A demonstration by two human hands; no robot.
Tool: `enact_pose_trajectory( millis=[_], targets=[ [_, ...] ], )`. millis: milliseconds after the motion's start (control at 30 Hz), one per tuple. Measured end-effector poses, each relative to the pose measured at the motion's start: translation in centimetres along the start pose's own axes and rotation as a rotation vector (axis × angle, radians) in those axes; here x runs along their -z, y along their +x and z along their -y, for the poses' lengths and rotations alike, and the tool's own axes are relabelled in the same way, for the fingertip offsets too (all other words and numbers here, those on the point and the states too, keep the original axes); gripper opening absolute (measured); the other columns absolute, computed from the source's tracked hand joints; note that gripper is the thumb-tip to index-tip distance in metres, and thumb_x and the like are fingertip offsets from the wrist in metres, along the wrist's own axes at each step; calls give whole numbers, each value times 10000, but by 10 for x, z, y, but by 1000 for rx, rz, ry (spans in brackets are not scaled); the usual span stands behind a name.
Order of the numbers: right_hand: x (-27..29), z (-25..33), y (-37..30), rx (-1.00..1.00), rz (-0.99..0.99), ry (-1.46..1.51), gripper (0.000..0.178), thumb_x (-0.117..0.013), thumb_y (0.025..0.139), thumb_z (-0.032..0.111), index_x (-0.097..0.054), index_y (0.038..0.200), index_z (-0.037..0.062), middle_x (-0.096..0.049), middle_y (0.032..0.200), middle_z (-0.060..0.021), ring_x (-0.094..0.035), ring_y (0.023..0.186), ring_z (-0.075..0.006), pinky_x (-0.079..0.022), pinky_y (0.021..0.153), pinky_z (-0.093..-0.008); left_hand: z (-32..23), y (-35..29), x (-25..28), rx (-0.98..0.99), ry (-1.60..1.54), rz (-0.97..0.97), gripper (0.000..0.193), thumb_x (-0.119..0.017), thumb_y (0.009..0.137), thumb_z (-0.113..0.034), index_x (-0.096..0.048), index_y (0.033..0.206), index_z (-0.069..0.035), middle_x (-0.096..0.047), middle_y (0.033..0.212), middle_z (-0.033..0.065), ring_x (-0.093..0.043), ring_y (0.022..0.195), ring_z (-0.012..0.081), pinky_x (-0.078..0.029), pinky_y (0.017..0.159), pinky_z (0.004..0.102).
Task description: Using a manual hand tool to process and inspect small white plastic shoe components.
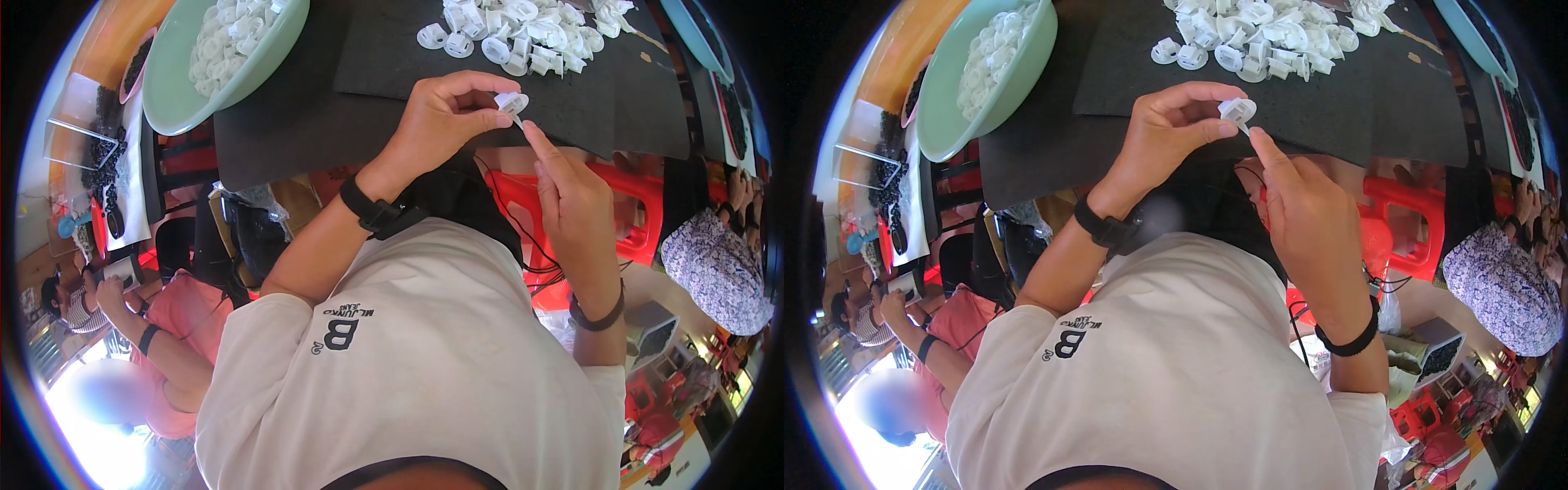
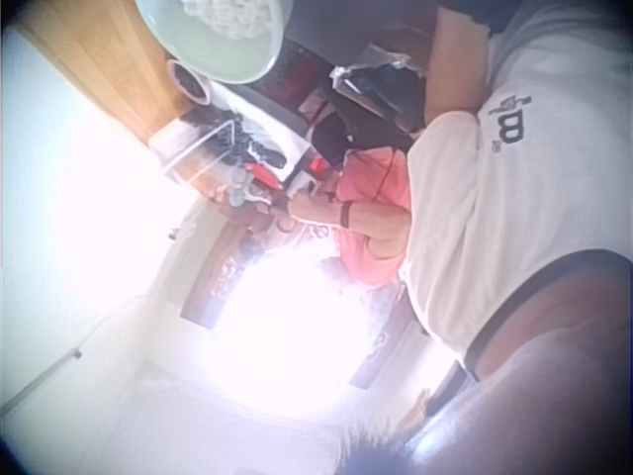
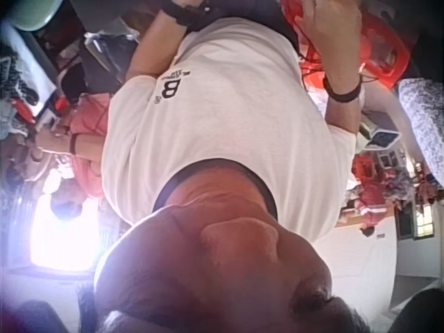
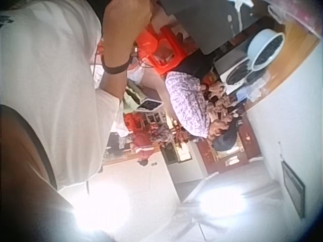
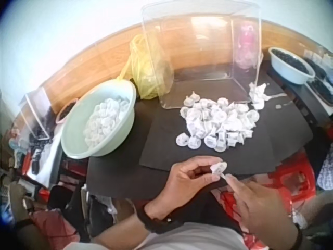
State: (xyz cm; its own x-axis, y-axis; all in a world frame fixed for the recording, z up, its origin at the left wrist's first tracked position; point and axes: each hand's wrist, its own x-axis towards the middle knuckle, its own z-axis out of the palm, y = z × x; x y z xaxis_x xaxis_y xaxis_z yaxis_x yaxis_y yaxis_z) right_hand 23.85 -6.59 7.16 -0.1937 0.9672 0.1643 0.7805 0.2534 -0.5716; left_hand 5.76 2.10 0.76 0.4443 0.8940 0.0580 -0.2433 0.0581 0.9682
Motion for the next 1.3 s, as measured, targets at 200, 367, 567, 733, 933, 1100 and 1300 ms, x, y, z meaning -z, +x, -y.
enact_pose_trajectory(
  millis=[200, 367, 567, 733, 933, 1100, 1300],
  targets=[
    [0, 4, 6, -36, 37, -49, 428, -555, 919, -12, -589, 1327, 116, -591, 785, -165, -588, 660, -309, -457, 584, -396, 6, -1, -2, -82, 45, -6, 317, -684, 843, 73, -672, 1147, -15, -680, 1100, 62, -644, 957, 119, -541, 857, 256],
    [-7, 5, 8, 18, 13, -191, 372, -644, 889, 140, -619, 1257, 94, -578, 700, -93, -600, 598, -278, -460, 524, -405, 9, -3, -4, -137, 93, 1, 324, -645, 846, 126, -659, 1149, 12, -661, 1158, 93, -642, 1042, 162, -543, 922, 290],
    [-16, -1, 10, -60, 86, -171, 444, -568, 892, 12, -568, 1331, 74, -613, 819, -177, -602, 698, -360, -481, 611, -430, 6, -1, -5, -39, 89, -22, 322, -654, 842, 123, -656, 1147, 21, -663, 1153, 105, -644, 1037, 161, -554, 902, 287],
    [-12, -9, 9, -4, 10, 52, 391, -602, 900, 64, -595, 1290, 73, -611, 748, -143, -610, 658, -324, -471, 602, -418, 2, 0, -6, -46, 75, -22, 352, -673, 843, 93, -627, 1184, 16, -668, 1150, 112, -642, 1048, 156, -540, 913, 299],
    [15, -10, -1, -31, 25, 148, 435, -568, 897, 2, -575, 1328, 62, -588, 791, -130, -551, 712, -241, -441, 675, -332, 3, -1, -2, -49, -29, -27, 322, -673, 850, 80, -636, 1163, 15, -673, 1159, 105, -642, 1052, 161, -529, 924, 301],
    [18, -8, -3, -83, 24, 196, 401, -559, 912, 28, -590, 1309, 70, -617, 832, -150, -585, 755, -290, -451, 712, -382, 1, 2, -2, -16, -32, -23, 289, -671, 863, 57, -657, 1146, 5, -681, 1161, 107, -647, 1030, 147, -531, 911, 290],
    [15, -7, -1, -92, 61, 200, 394, -527, 951, 31, -556, 1344, 29, -578, 864, -119, -509, 718, -191, -425, 697, -271, 1, 3, -1, -15, -29, -15, 272, -657, 878, 49, -670, 1144, -8, -681, 1167, 103, -649, 1014, 137, -542, 882, 283]
  ],
)
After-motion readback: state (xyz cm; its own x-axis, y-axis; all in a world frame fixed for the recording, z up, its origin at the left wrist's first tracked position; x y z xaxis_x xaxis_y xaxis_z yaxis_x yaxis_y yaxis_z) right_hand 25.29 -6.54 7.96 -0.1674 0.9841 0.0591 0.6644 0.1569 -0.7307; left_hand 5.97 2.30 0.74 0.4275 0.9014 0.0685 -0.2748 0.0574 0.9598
